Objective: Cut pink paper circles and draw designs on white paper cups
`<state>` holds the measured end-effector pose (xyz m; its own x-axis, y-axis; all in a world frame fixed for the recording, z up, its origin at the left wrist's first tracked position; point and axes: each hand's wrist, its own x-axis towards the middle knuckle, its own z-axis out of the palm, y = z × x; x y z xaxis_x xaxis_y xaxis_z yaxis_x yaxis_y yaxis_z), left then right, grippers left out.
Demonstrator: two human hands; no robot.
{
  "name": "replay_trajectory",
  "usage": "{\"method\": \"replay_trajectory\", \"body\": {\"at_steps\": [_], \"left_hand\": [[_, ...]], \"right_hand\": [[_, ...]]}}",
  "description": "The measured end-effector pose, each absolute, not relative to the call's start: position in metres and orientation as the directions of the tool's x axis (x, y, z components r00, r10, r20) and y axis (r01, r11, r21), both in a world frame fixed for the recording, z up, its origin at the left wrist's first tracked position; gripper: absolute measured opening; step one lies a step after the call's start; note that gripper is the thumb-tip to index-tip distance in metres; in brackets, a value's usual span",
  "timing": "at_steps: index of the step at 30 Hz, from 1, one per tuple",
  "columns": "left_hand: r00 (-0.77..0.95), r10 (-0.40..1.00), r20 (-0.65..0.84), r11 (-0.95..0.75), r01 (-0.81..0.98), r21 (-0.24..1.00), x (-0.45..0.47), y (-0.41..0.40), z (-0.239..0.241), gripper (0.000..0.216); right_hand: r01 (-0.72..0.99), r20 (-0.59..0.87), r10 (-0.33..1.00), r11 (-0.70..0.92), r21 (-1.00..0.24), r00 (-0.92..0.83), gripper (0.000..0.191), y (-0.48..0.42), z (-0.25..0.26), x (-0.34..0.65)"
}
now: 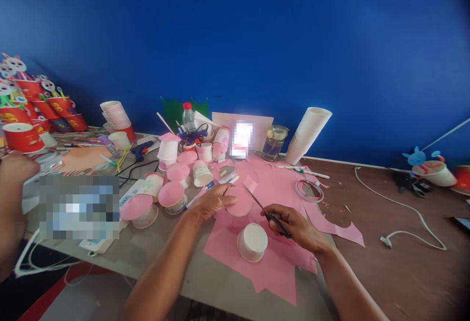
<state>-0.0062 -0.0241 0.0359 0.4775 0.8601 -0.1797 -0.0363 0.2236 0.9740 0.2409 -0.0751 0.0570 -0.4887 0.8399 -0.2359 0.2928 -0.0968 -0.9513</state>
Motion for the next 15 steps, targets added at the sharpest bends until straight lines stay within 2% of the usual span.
{"method": "replay_trajectory", "body": {"at_steps": [11, 15], "left_hand": [[0.443, 0.883, -0.159, 0.178, -0.001, 0.984, -0.0073, -0.0239, 0.0381, 0.021], [0.426, 0.892, -0.152, 0.167, 0.001, 0.986, -0.0079, -0.0244, 0.0407, 0.031]], "right_hand": [[0.303, -0.242, 0.84, -0.098, -0.948, -0.485, 0.051, -0.0764, 0.0591, 0.2392], [0.284, -0.242, 0.841, -0.111, -0.952, -0.484, 0.044, -0.0766, 0.0573, 0.2397]]}}
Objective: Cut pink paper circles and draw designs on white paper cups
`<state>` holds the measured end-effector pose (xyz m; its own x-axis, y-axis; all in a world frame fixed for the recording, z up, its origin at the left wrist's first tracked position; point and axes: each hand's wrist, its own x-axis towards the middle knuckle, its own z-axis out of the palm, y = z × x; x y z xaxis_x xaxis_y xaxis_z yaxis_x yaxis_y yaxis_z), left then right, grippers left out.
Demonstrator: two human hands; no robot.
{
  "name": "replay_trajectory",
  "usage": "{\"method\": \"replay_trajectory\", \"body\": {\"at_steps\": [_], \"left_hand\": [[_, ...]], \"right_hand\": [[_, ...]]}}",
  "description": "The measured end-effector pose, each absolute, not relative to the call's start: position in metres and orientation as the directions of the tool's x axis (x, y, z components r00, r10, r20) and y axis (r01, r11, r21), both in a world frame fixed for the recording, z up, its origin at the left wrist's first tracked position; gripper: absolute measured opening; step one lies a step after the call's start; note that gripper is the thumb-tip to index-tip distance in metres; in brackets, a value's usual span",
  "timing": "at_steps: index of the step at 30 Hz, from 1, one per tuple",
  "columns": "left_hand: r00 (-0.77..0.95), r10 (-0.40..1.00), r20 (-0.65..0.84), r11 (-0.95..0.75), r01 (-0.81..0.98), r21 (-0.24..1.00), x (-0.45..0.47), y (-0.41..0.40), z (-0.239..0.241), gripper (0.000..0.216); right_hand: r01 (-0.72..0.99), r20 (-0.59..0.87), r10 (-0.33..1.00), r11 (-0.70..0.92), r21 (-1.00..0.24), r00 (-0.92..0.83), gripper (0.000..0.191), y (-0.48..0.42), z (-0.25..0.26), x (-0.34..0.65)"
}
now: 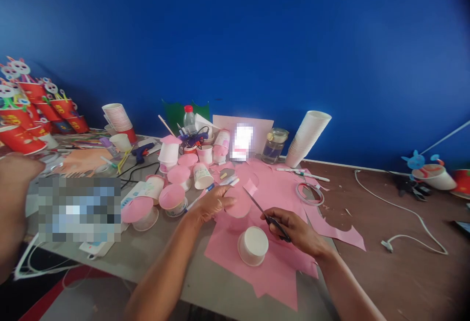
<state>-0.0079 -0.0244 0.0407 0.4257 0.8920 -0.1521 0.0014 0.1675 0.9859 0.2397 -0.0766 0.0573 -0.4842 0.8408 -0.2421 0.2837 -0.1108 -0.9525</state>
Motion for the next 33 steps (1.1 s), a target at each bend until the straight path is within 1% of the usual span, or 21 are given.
{"method": "replay_trajectory", "body": {"at_steps": [3, 13, 18, 22, 26, 28, 33], "left_hand": [[0.422, 0.894, -0.149, 0.164, 0.0, 0.986, -0.008, -0.025, 0.043, 0.039], [0.432, 0.89, -0.147, 0.151, 0.026, 0.988, -0.011, -0.022, 0.037, 0.047], [0.436, 0.89, -0.132, 0.141, 0.01, 0.99, -0.013, -0.02, 0.033, 0.052], [0.429, 0.892, -0.143, 0.153, 0.01, 0.988, -0.012, -0.019, 0.035, 0.045], [0.4, 0.903, -0.158, 0.168, 0.011, 0.986, -0.011, -0.02, 0.041, 0.028], [0.39, 0.906, -0.163, 0.173, 0.009, 0.985, -0.01, -0.021, 0.044, 0.022], [0.383, 0.906, -0.18, 0.185, 0.023, 0.982, -0.01, -0.021, 0.046, 0.024]], "right_hand": [[0.251, -0.229, 0.839, -0.115, -0.961, -0.493, 0.041, -0.076, 0.056, 0.239], [0.242, -0.221, 0.832, -0.108, -0.964, -0.509, 0.039, -0.075, 0.05, 0.239], [0.257, -0.234, 0.828, -0.113, -0.96, -0.509, 0.038, -0.076, 0.051, 0.238], [0.261, -0.219, 0.835, -0.094, -0.961, -0.505, 0.036, -0.075, 0.05, 0.238], [0.276, -0.207, 0.835, -0.069, -0.959, -0.51, 0.033, -0.073, 0.045, 0.24], [0.286, -0.204, 0.834, -0.059, -0.956, -0.512, 0.032, -0.073, 0.043, 0.24], [0.298, -0.2, 0.835, -0.045, -0.953, -0.513, 0.03, -0.074, 0.041, 0.241]]}}
